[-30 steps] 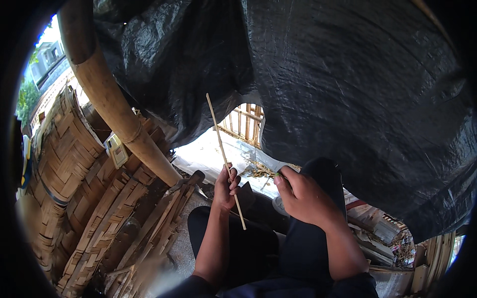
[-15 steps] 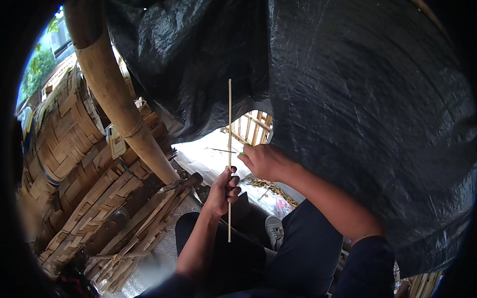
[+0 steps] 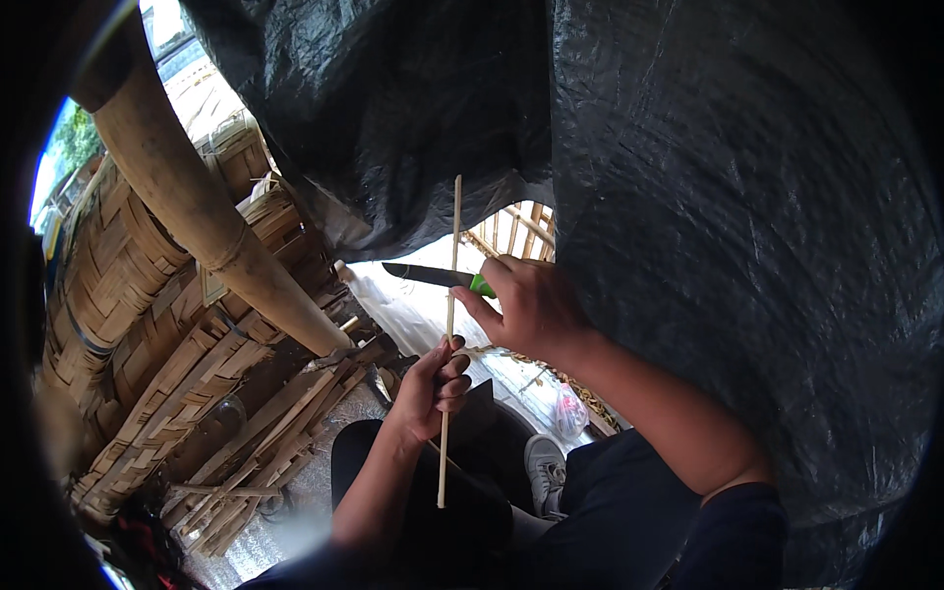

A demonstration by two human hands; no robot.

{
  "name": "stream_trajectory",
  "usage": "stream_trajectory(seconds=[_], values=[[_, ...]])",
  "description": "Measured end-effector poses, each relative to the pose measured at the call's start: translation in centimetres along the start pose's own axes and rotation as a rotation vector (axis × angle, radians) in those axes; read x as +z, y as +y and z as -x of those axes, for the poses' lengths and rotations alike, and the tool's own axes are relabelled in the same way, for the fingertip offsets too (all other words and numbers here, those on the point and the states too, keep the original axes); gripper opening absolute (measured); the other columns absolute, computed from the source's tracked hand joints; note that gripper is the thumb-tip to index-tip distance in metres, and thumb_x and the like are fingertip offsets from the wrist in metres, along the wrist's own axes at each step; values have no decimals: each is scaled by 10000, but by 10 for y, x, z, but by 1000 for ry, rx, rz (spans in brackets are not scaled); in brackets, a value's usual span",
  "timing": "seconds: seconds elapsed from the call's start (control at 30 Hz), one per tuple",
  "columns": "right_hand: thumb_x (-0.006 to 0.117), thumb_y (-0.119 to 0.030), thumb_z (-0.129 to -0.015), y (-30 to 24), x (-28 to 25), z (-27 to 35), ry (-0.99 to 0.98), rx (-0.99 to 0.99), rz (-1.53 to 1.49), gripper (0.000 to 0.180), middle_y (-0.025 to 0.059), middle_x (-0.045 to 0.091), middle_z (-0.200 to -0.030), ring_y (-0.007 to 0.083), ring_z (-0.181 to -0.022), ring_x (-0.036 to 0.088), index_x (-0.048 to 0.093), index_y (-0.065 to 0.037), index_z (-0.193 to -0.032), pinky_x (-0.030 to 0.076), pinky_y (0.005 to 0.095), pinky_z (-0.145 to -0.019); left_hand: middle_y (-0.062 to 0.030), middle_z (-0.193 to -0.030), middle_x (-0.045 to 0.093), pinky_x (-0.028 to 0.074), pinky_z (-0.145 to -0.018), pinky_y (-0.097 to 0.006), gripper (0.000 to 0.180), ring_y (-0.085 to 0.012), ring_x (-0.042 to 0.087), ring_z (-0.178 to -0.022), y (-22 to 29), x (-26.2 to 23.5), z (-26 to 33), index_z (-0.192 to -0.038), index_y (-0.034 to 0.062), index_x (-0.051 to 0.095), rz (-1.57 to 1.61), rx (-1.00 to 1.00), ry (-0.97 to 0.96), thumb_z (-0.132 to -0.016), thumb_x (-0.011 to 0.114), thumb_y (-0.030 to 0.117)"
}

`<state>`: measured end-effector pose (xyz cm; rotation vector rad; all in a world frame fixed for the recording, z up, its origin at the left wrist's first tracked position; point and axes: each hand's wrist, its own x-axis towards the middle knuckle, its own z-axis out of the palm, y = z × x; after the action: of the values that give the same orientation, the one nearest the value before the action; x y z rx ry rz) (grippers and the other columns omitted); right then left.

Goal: Shaving or carving a thin wooden stick using a small utility knife.

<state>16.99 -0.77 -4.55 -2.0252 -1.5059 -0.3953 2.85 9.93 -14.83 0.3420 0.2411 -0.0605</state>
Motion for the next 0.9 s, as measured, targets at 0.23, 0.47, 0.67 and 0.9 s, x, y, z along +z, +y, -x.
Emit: stream_trajectory(seconds=[0.23, 0.47, 0.67, 0.9], values=[[628, -291, -818, 62, 28, 21, -172, 255, 320, 316, 163, 624, -670, 331, -596, 623, 586, -29, -647, 478, 439, -558, 32, -698, 332, 190, -373, -161, 133, -54, 296, -515, -2, -1, -11, -959, 125, 411, 14, -34, -25, -995, 334, 226], [613, -281, -841, 30, 25, 14, -162, 2, 49, 336, 143, 540, -498, 322, -460, 579, 532, -29, -634, 440, 407, -454, 39, -697, 357, 208, -373, -170, 144, -57, 307, -502, -2, 4, -7, -986, 152, 408, -133, 17, 118, -994, 351, 284], [572, -330, -872, 38, 42, 20, -355, 54, 24, 415, 174, 569, -528, 334, -496, 600, 592, -10, -608, 469, 418, -492, 48, -643, 336, 173, -343, -176, 171, -47, 253, -444, 3, 9, 3, -974, 180, 407, -136, -40, 58, -995, 341, 336], [560, -386, -868, 36, 51, 18, -370, 113, 77, 452, 176, 579, -538, 357, -516, 606, 620, -12, -621, 490, 445, -508, 45, -637, 348, 211, -354, -183, 177, -52, 263, -439, -5, -12, -9, -946, 164, 415, 42, -77, -118, -995, 349, 321]])
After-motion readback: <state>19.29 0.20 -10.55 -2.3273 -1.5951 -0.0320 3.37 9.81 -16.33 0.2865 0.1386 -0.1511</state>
